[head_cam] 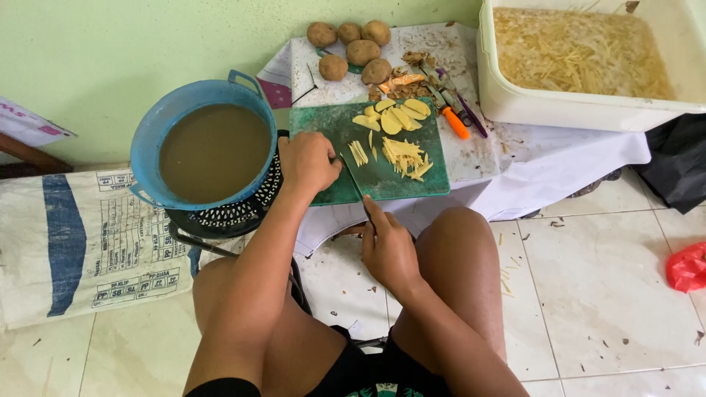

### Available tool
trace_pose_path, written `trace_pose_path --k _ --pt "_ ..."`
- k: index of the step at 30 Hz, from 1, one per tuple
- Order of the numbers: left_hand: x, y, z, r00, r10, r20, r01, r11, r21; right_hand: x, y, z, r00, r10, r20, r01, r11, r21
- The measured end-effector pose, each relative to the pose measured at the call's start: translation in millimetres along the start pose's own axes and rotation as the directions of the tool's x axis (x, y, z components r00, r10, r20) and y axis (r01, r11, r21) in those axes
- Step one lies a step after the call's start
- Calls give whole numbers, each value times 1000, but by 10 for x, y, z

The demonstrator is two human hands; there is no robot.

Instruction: Slicing peeled potatoes into thin julienne strips using a knife on a cutting board.

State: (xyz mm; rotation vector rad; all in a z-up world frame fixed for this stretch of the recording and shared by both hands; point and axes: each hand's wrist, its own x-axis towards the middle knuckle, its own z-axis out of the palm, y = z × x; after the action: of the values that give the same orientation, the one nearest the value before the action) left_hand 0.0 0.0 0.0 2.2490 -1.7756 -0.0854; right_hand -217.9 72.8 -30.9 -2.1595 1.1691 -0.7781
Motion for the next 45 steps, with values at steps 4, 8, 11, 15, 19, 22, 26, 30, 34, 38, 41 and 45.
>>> trace_pose_path --k 4,8,11,15,19,22,26,30,34,38,41,45 --pt "-3 4 4 1000 -4 -11 4 1000 0 -19 36 -97 1000 10 -20 -9 999 33" --pt "21 2 11 1000 5 -23 -5 1000 6 12 60 -88 999 11 -48 -6 996 89" --pt "10 -46 -8 999 4 -42 -6 1000 -26 4 -21 -114 999 13 -39 -8 993 117" --pt "54 -200 -79 996 -16 -89 11 998 -58 16 -48 -90 1000 -4 -13 5 992 129" --pt "130 -244 -153 997 -20 -81 17 999 -39 68 -18 -32 1000 -3 -9 4 995 104" --pt "136 -129 -183 991 -38 -127 30 997 -65 91 20 -39 999 -6 -44 9 996 86" --pt "199 78 -224 986 4 -167 -33 985 -168 110 18 -120 999 23 -45 -20 997 70" --pt "348 186 -63 988 44 -147 -71 981 -183 100 38 -149 995 64 -75 -60 997 54" --pt "410 340 1 990 68 -127 -98 963 -253 65 37 -229 992 91 -85 -88 995 40" --pt "540 423 163 990 93 -107 -115 968 -224 58 88 -254 983 127 -129 -105 981 166" --pt "680 396 266 992 59 -111 -80 978 -190 68 56 -326 976 153 -157 -115 968 224" --pt "807 320 424 993 38 -113 -54 989 -138 42 96 -407 960 200 -196 -136 945 298"
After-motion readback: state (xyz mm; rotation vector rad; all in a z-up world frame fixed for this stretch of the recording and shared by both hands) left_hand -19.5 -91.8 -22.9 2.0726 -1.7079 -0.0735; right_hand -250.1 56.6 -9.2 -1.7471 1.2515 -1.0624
